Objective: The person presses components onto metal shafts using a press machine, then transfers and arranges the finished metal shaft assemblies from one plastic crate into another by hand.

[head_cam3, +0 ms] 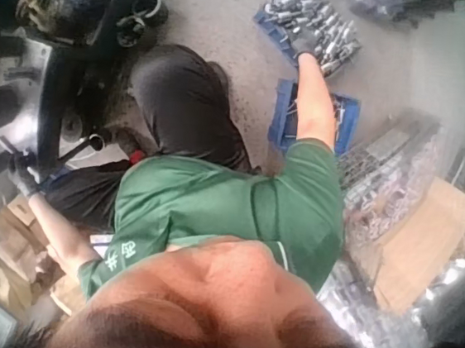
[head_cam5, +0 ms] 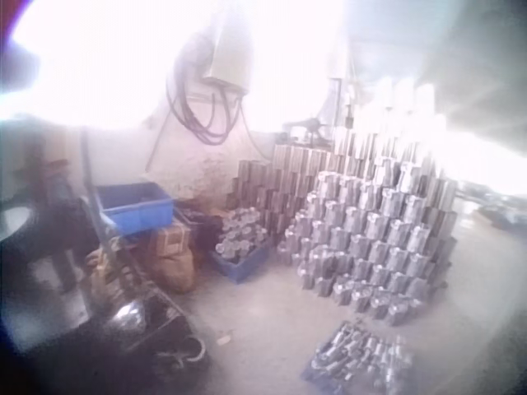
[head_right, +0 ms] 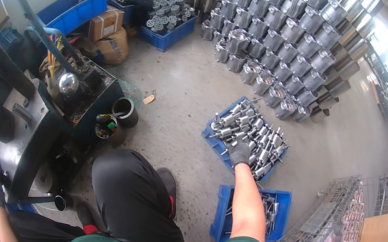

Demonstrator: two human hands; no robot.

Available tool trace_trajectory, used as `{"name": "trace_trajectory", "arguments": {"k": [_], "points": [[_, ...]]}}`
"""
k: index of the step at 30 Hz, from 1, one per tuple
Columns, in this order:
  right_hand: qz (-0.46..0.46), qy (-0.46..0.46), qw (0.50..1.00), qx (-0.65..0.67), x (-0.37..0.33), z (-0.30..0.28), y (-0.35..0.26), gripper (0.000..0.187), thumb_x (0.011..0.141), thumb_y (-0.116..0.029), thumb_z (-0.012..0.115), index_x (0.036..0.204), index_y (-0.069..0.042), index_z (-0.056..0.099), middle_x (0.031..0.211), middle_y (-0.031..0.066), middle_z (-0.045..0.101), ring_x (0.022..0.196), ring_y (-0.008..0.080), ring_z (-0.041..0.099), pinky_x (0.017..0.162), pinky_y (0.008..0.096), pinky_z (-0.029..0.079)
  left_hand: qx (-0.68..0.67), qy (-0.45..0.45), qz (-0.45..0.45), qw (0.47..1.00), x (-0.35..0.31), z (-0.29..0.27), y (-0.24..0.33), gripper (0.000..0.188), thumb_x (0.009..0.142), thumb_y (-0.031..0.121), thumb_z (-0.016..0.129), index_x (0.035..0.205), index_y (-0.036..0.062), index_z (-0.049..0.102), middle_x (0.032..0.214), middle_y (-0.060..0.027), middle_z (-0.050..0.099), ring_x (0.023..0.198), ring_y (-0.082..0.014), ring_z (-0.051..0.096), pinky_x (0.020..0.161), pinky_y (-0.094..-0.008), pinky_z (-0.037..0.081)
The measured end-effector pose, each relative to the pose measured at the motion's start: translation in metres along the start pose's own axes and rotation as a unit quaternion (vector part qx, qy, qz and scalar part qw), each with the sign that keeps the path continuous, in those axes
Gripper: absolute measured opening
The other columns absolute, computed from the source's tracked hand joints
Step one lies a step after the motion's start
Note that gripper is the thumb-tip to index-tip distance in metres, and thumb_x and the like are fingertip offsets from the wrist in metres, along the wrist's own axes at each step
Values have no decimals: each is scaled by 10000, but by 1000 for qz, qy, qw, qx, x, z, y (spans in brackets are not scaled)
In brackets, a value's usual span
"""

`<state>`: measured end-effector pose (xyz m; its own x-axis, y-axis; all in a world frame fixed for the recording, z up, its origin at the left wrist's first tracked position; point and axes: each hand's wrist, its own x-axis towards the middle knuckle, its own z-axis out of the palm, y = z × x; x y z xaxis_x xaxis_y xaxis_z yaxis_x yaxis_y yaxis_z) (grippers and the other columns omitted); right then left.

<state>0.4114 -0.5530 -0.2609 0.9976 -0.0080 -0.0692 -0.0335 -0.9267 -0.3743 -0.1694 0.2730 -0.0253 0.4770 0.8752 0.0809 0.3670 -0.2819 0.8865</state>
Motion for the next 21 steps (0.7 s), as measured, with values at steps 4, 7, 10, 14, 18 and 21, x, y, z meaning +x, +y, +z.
{"name": "trace_trajectory", "arguments": {"k": [4,7,10,14,18,21], "points": [[-21,79,995,-62,0,10,5,539,848,-435,768,1257,-94,688,1203,232,706,1184,404,646,1006,467,523,-28,20,-1,999,15,1,-19,217,974,182,699,1165,79,691,855,50,592,714,-64,512,623,-246,406],[-35,35,998,-40,2,-9,3,593,862,-513,738,1262,-79,681,1225,235,706,1168,405,658,1008,460,522,61,23,-22,998,25,-10,-21,227,983,202,699,1173,79,689,865,51,603,698,-54,509,592,-229,379],[40,-17,998,40,-1,-55,10,597,869,-522,727,1272,-85,679,1259,244,694,1184,405,661,1030,463,511,29,34,1,999,10,6,-9,248,984,225,698,1176,69,687,872,52,616,680,-40,505,567,-201,341],[106,16,984,-140,0,-94,52,535,871,-435,719,1255,-65,687,1291,257,677,1222,415,648,1051,465,507,34,37,22,998,-3,-2,-2,244,986,235,688,1172,77,689,840,60,593,651,-20,468,544,-186,303],[130,-2,964,-231,7,-75,93,784,790,-410,806,1468,-114,548,1418,299,581,1307,427,589,1121,457,480,27,67,8,997,-8,-4,0,244,989,249,680,1176,93,695,791,73,539,639,-5,413,538,-193,288],[212,-104,961,-142,16,-73,93,880,772,-416,816,1536,-124,492,1646,256,337,1465,434,433,1187,435,430,28,60,0,998,-10,-4,5,250,993,257,672,1179,91,695,781,78,529,634,-1,401,536,-192,282]]}}
